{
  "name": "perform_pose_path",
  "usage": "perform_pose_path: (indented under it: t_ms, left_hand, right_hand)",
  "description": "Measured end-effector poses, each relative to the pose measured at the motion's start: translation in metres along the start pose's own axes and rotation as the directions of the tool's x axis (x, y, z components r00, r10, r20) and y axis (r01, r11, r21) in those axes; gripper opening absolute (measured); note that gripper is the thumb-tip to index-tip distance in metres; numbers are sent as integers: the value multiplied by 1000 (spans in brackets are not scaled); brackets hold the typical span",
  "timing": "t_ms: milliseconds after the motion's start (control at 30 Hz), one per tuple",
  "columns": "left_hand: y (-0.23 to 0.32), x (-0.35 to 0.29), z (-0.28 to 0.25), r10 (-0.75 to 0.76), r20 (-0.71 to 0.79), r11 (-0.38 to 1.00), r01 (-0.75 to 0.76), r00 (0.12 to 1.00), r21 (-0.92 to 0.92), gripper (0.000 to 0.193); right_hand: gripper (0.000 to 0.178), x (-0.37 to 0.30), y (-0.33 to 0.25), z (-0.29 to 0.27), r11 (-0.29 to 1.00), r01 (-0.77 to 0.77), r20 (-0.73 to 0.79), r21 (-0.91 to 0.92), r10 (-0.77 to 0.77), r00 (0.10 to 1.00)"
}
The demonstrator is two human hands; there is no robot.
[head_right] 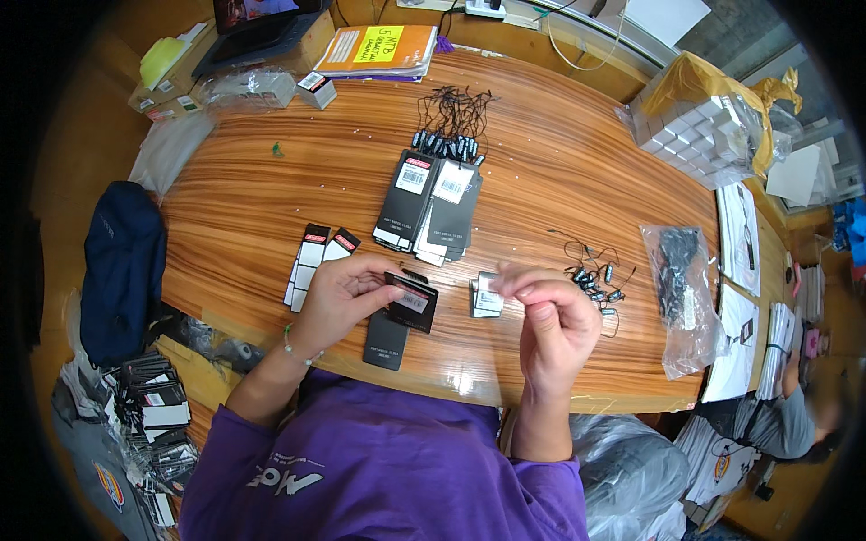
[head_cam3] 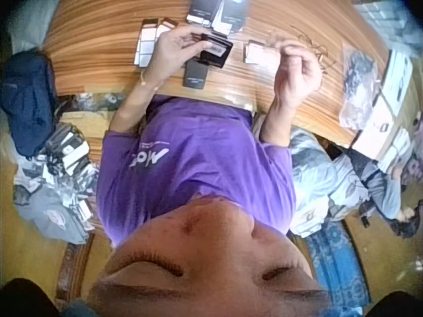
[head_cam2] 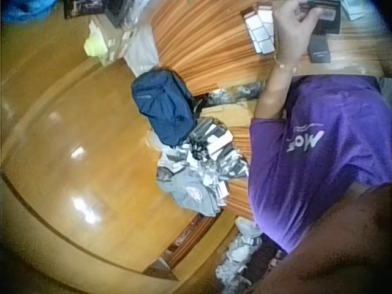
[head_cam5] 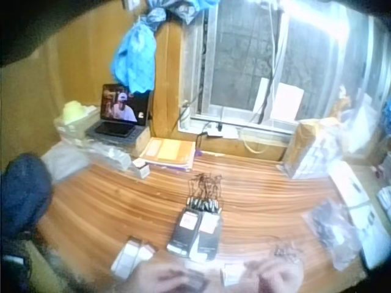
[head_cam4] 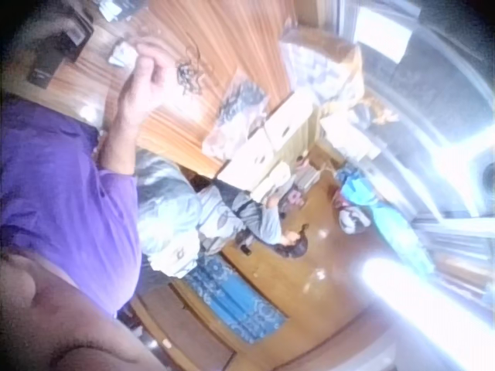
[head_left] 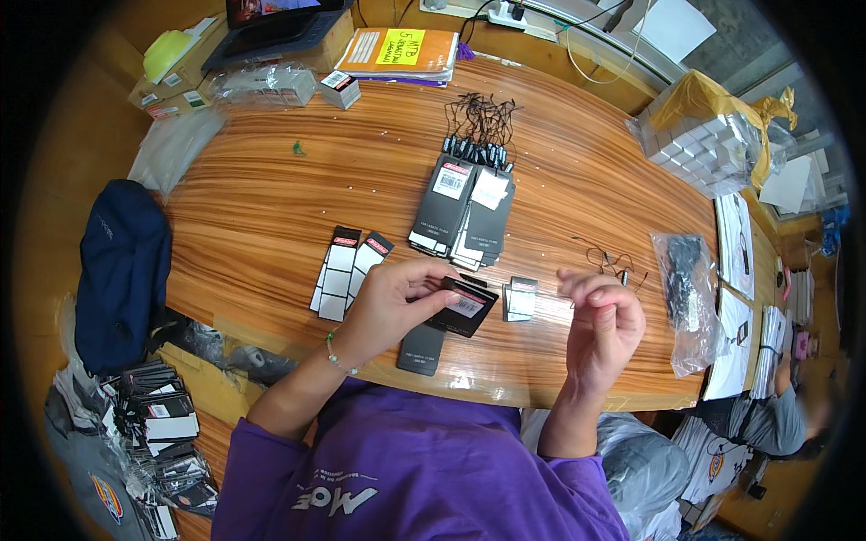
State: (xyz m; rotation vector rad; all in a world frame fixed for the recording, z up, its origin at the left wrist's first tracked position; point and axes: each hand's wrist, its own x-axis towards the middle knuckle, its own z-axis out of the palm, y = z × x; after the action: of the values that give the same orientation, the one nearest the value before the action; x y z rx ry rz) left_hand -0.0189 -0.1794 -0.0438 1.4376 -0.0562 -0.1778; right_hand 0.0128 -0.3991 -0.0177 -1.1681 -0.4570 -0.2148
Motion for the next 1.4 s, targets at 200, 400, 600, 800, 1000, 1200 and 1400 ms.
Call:
perform_pose_path:
  t_ms: [200,400,600,800,1000,1200,1400]
  left_hand:
    - [1,2,-1,-13,-46,999,12,999,-34,23]
    - [0,1,-1,14,-86,998,-19,996,-68,23]
    - [2,-4,6,90,-145,996,-86,985,36,19]
    - [2,-8,11,131,-168,988,-114,977,106,14]
    - [3,-9,12,105,-146,992,-94,984,83,11]
    - [1,-9,14,138,-165,989,-129,977,67,12]
    - [7,-10,13,129,-134,985,-112,982,130,14]
  right_hand:
    - [8,-2,-6,19,964,-236,1,-124,238,971]
    - [8,-8,10,41,791,-89,165,-605,235,958]
    - [12,-13,27,52,712,142,229,-688,27,973]
    - [15,-16,34,54,709,183,214,-681,-46,976]
    - [17,-21,42,57,756,209,190,-620,-113,975]
    - [19,-24,51,57,780,239,153,-579,-184,971]
    - [19,-22,50,59,764,231,163,-603,-165,973]
